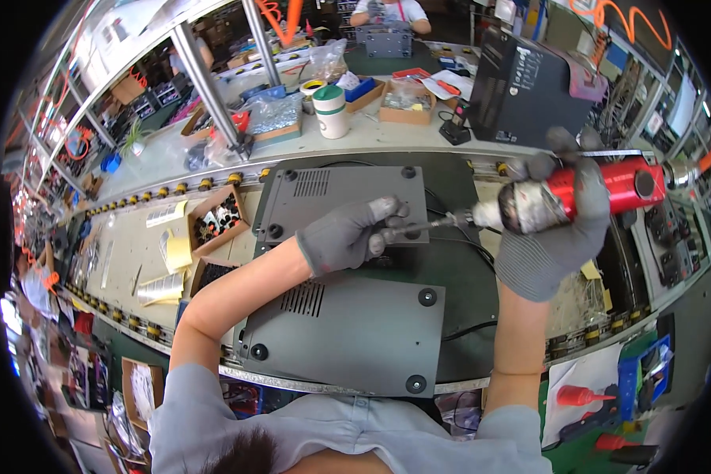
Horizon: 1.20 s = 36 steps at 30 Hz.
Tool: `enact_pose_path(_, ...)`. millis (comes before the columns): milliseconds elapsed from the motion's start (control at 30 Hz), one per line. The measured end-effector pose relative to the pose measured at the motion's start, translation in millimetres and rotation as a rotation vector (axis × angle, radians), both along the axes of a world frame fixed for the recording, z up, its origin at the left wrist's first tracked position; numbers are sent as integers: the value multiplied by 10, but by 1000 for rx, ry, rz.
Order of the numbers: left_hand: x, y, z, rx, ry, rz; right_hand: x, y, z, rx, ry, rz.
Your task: Assembling electronic inverters by screwing the casing, applying labels, and scanning serial numbers.
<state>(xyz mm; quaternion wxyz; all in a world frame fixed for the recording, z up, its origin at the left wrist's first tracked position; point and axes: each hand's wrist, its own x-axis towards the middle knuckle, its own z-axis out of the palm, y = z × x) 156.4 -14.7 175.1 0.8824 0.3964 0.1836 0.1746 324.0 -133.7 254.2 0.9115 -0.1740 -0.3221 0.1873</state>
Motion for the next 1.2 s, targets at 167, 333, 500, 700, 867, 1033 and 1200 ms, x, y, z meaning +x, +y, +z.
enact_pose_path(167, -19, 67, -109, -8, -9, -78, 148, 254, -158, 47, -90, 81)
enact_pose_path(333, -46, 114, -124, 42, 30, -66, 156, 380, -240, 30, -127, 62)
enact_pose_path(500, -35, 138, -179, 42, 21, -56, 144, 409, -260, 40, -148, 66)
enact_pose_path(700, -69, 162, -199, 16, 42, -32, 13, 435, -239, -7, -250, -7)
enact_pose_path(867, -73, 246, -266, 9, 34, 25, -60, 560, -241, -91, -426, -54)
enact_pose_path(1033, -114, 455, -262, 168, 227, 255, 1, 785, -229, -271, -294, 25)
enact_pose_path(1200, -49, 458, -340, -79, 158, 508, 45, 1025, -356, -345, -395, -73)
